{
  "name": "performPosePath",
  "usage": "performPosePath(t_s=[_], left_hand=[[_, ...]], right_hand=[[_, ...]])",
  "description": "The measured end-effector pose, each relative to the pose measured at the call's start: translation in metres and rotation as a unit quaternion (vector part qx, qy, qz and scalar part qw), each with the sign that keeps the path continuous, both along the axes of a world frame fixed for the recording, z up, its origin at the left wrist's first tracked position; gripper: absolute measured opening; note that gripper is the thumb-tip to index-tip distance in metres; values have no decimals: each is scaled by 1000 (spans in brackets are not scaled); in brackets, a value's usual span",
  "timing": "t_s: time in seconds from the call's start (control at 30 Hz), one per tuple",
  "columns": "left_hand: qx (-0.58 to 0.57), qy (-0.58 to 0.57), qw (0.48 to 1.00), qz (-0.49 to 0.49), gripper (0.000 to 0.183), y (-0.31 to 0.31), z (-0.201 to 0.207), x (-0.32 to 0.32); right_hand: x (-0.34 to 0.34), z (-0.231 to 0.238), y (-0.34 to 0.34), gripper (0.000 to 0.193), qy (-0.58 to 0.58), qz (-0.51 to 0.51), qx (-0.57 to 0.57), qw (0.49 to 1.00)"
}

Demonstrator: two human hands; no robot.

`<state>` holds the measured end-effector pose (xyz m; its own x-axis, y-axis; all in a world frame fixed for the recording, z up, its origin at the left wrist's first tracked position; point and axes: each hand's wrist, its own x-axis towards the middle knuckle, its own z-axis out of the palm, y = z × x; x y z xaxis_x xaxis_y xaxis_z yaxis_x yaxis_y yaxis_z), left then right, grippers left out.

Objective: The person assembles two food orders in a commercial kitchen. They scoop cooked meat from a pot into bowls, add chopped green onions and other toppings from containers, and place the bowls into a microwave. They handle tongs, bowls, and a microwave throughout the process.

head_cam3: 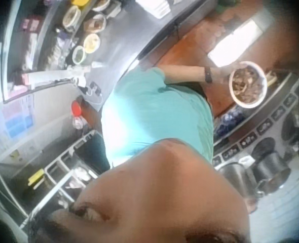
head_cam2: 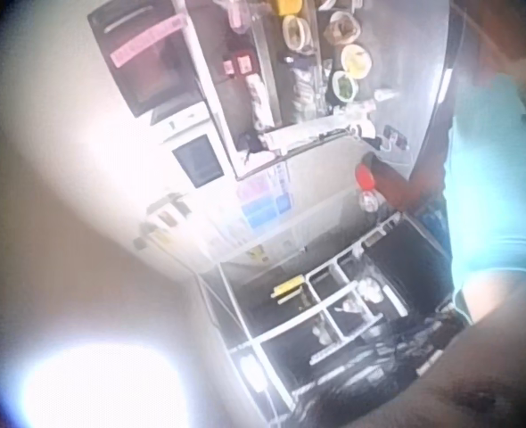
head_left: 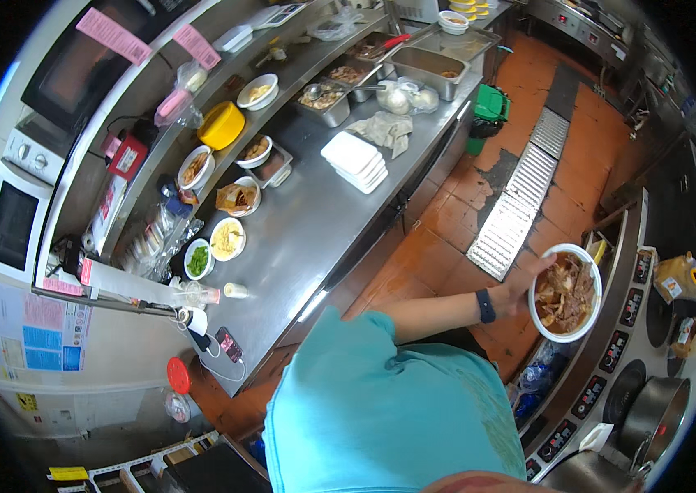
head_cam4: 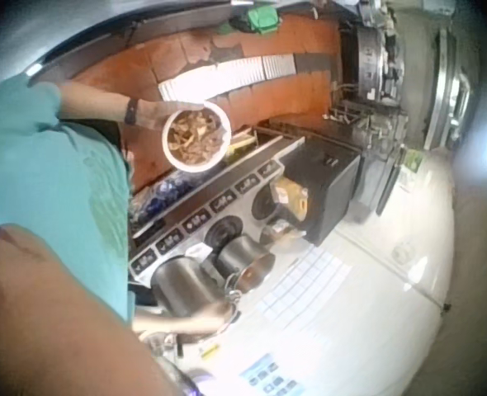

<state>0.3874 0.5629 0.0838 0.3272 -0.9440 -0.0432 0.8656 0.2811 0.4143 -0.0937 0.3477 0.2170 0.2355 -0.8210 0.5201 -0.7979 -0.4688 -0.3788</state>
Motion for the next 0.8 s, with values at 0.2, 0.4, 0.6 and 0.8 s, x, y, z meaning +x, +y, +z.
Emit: performPosePath(t_s=[0.2, 0.4, 0.6, 0.8], left_hand=[[49, 41, 995, 81, 55, 84, -11, 64], [98, 96, 959, 250, 58, 167, -23, 108], [136, 107, 896, 409, 63, 243, -51, 142], [229, 74, 755, 610, 62, 315, -78, 150]], right_hand=[[325, -123, 116, 42, -243, 381, 591, 668], [477, -125, 166, 8, -162, 408, 686, 580], [607, -168, 210, 2, 18, 494, 650, 577], [704, -215, 308, 6, 54, 570, 700, 427]])
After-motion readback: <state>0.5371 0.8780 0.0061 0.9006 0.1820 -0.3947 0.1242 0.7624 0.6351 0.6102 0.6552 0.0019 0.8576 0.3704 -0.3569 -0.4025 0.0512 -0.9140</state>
